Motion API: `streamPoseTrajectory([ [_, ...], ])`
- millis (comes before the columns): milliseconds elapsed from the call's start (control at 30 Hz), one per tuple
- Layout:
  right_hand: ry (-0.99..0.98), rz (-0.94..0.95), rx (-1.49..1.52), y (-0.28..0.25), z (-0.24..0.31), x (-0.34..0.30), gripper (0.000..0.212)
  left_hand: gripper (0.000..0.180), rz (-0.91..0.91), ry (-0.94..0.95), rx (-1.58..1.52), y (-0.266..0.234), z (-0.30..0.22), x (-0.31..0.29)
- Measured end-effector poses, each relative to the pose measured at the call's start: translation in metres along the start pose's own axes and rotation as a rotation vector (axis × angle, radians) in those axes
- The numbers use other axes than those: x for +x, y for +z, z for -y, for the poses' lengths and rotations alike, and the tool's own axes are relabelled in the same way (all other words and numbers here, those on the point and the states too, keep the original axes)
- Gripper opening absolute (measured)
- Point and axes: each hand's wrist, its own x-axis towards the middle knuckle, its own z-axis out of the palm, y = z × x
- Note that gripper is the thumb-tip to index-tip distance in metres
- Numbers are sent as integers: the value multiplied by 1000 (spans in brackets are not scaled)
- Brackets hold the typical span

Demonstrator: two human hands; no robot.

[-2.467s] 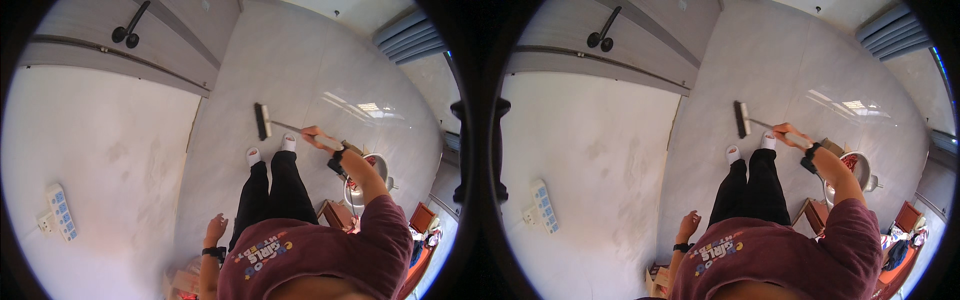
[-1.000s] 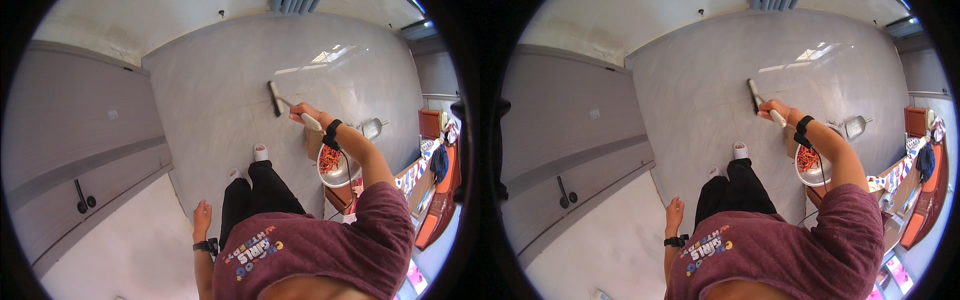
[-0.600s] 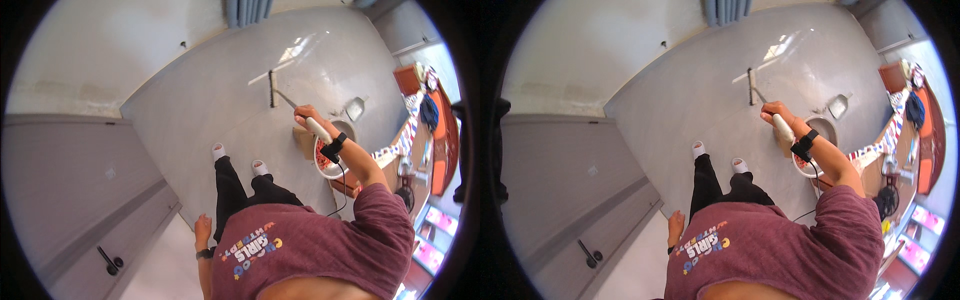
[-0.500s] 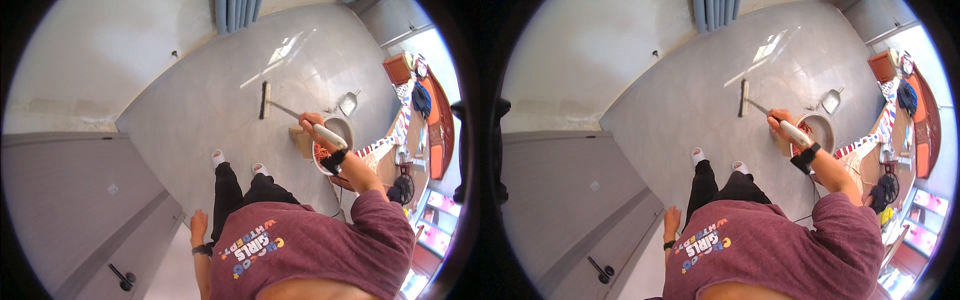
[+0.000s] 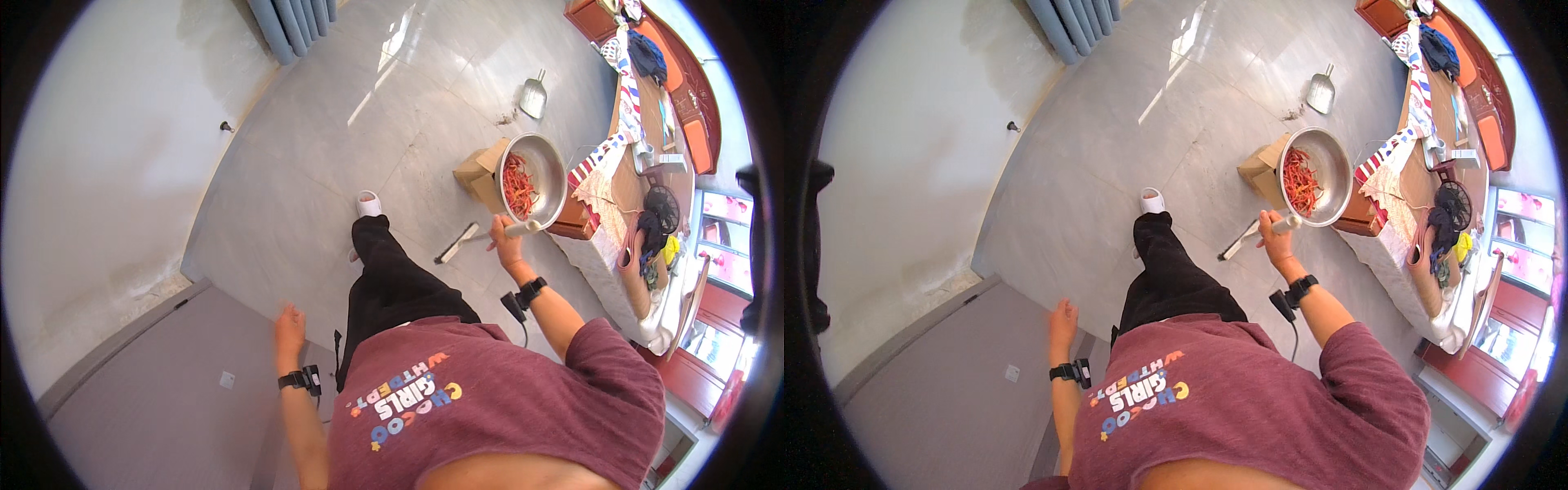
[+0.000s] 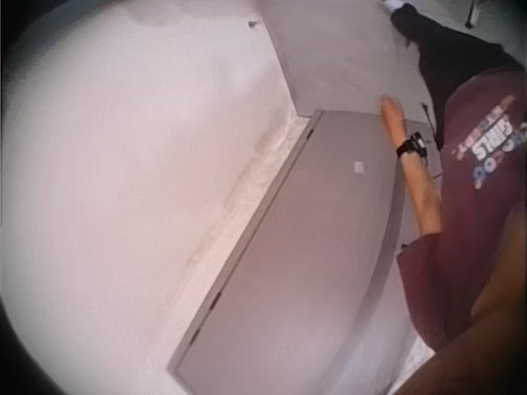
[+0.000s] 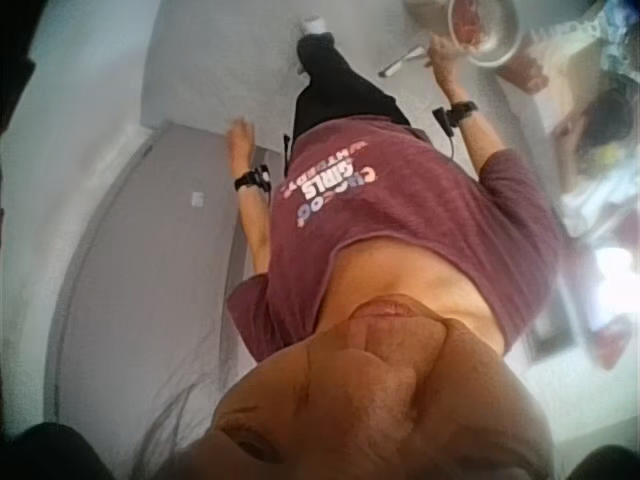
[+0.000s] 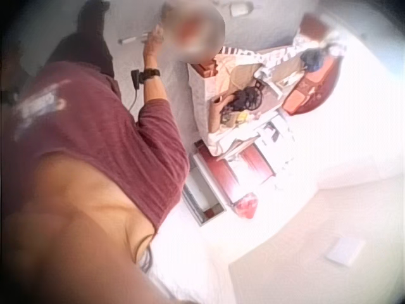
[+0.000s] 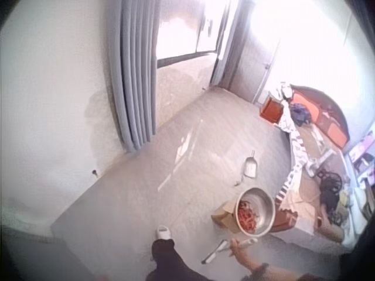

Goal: The person sweeps the tiled floor with a broom, moving debris toward a dustpan. They navigate around a bed, a cardboard box, and a metal bowl, then briefly handle a headlamp before resuming sweeping.

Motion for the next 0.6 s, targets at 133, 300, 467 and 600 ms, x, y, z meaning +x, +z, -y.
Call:
streamPoseTrajectory([
  [133, -23, -229, -5, 42, -22, 99, 30, 35, 146, 14, 49, -1, -5, 14],
  [300, -65, -238, 190, 117, 27, 255, 31, 35, 63, -28, 29, -39, -6, 18],
  [467, -288, 0, 226, 147, 90, 329, 33, 34, 111, -181, 89, -74, -18, 41],
  [600, -455, 34, 303, 132, 114, 326, 34, 34, 100, -100, 108, -82, -40, 73],
])
